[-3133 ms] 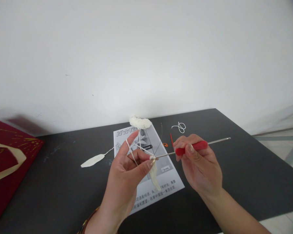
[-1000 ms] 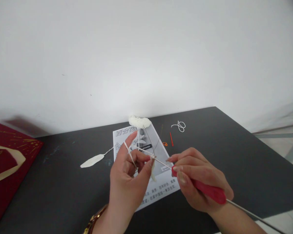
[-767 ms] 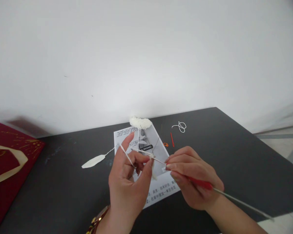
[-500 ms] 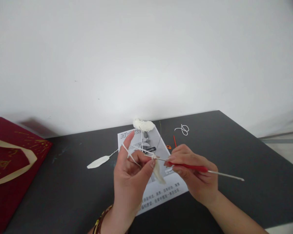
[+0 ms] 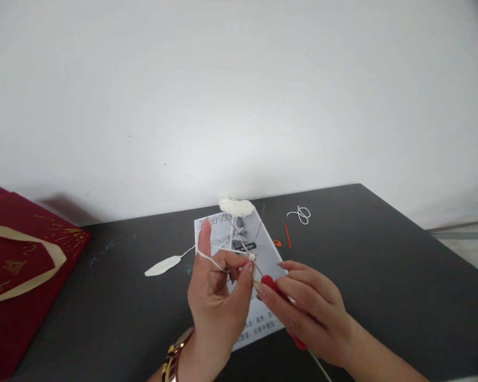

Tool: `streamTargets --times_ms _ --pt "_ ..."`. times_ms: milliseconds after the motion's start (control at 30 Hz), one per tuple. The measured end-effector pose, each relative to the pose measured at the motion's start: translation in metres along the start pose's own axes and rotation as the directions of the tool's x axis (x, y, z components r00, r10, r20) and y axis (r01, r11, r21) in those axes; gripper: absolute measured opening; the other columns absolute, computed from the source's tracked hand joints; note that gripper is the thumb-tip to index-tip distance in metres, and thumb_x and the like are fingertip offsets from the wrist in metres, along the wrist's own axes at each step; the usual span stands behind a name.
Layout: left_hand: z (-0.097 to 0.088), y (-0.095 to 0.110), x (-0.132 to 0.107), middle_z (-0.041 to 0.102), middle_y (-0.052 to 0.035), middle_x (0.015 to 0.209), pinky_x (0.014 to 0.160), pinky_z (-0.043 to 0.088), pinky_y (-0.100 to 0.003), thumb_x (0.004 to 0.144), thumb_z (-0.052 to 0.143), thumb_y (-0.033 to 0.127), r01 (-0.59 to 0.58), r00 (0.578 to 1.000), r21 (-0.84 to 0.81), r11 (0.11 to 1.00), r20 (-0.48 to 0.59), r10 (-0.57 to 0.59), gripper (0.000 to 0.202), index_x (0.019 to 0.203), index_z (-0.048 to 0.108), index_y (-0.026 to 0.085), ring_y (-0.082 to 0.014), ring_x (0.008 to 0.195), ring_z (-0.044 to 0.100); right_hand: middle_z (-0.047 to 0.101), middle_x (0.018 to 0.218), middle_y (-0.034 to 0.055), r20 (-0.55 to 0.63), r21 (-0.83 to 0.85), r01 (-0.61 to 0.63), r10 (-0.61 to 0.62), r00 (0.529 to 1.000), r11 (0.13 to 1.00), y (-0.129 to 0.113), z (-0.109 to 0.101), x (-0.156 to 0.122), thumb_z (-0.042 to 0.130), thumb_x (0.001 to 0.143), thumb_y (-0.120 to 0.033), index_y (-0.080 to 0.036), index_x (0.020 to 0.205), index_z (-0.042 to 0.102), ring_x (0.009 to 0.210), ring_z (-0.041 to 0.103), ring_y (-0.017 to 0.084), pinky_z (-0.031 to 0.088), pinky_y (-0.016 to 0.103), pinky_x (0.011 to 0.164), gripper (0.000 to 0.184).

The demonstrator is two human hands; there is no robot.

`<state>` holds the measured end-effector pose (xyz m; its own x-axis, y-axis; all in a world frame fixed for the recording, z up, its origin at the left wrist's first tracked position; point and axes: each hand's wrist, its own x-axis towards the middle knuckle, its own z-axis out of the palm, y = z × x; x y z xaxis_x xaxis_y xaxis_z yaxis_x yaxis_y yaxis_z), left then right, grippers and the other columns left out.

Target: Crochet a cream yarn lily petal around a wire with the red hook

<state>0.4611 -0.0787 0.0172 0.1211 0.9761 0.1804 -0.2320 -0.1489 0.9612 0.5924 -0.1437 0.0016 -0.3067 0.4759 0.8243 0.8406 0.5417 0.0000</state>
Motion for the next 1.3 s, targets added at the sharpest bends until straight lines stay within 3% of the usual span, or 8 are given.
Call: streamTargets --times_ms 167,300,467,700,900,1133,1200,1300 --pt "-0.004 -0.011 0.002 0.062 0.0051 0.064 0.061 0.045 -0.028 0.07 0.072 0.013 -0.109 0.994 0.113 0.988 0.042 0.105 0.094 0.146 0.019 0.031 -0.0137 0.055 0.053 0.068 0.076 0.0095 -0.118 0.317 -0.231 0.28 0.953 0.92 -0.003 0.002 0.005 0.061 0.077 -0.004 -0.011 0.107 0.063 0.066 0.062 0.018 0.054 0.03 0.055 0.031" --pt "-0.007 -0.009 0.007 0.06 0.0057 0.062 0.056 0.044 -0.025 0.072 0.071 0.013 -0.009 0.992 0.063 0.998 0.124 0.001 0.099 0.147 0.011 0.031 -0.0127 0.054 0.053 0.066 0.076 0.0072 -0.131 0.475 -0.324 0.43 0.893 0.818 -0.001 -0.001 0.003 0.062 0.075 -0.002 -0.017 0.102 0.065 0.062 0.059 0.017 0.049 0.029 0.051 0.031" --pt "-0.006 0.0 0.013 0.058 0.0063 0.059 0.052 0.042 -0.02 0.07 0.072 0.013 0.164 0.967 -0.024 0.986 0.2 -0.156 0.097 0.147 0.016 0.032 -0.01 0.052 0.05 0.065 0.078 0.0063 -0.065 0.617 -0.398 0.548 0.834 0.679 0.006 -0.008 -0.003 0.061 0.076 -0.003 -0.02 0.101 0.066 0.067 0.059 0.018 0.048 0.031 0.054 0.03" --pt "-0.011 0.009 0.021 0.058 0.0058 0.058 0.052 0.041 -0.018 0.065 0.075 0.01 0.424 0.848 -0.037 0.905 0.369 -0.381 0.091 0.142 0.033 0.031 -0.0084 0.053 0.051 0.061 0.069 0.0029 0.017 0.762 -0.456 0.689 0.725 0.46 0.018 -0.017 0.0 0.062 0.082 -0.016 -0.02 0.085 0.069 0.061 0.055 0.016 0.043 0.028 0.051 0.008" --pt "-0.019 0.01 0.027 0.058 0.0059 0.057 0.052 0.041 -0.02 0.064 0.076 0.007 0.54 0.73 -0.013 0.841 0.505 -0.461 0.093 0.143 0.032 0.029 -0.0086 0.05 0.052 0.057 0.064 0.0015 0.113 0.845 -0.463 0.756 0.644 0.268 0.024 -0.016 0.002 0.062 0.083 -0.022 -0.019 0.078 0.068 0.053 0.05 0.014 0.036 0.025 0.042 0.009" --pt "-0.022 0.012 0.029 0.06 0.005 0.057 0.051 0.039 -0.018 0.064 0.074 0.001 0.626 0.632 -0.01 0.78 0.593 -0.499 0.091 0.141 0.035 0.027 -0.0073 0.05 0.053 0.059 0.062 0.0014 0.117 0.855 -0.426 0.69 0.714 0.296 0.025 -0.022 0.004 0.064 0.082 -0.021 -0.018 0.078 0.07 0.056 0.051 0.013 0.039 0.027 0.049 0.007" --pt "-0.021 0.013 0.03 0.06 0.0046 0.057 0.05 0.04 -0.018 0.063 0.074 0.0 0.641 0.615 -0.009 0.767 0.604 -0.507 0.09 0.141 0.036 0.026 -0.0077 0.05 0.054 0.06 0.061 0.0015 0.132 0.861 -0.431 0.698 0.703 0.27 0.027 -0.022 0.003 0.065 0.081 -0.023 -0.018 0.076 0.069 0.055 0.05 0.013 0.038 0.026 0.047 0.007" --pt "-0.021 0.013 0.031 0.06 0.0046 0.057 0.051 0.04 -0.018 0.062 0.075 0.0 0.653 0.604 -0.011 0.757 0.611 -0.512 0.09 0.141 0.037 0.025 -0.0081 0.05 0.055 0.06 0.061 0.0013 0.203 0.885 -0.445 0.745 0.635 0.137 0.029 -0.019 0.003 0.067 0.079 -0.024 -0.018 0.071 0.067 0.05 0.048 0.012 0.035 0.023 0.041 0.01"
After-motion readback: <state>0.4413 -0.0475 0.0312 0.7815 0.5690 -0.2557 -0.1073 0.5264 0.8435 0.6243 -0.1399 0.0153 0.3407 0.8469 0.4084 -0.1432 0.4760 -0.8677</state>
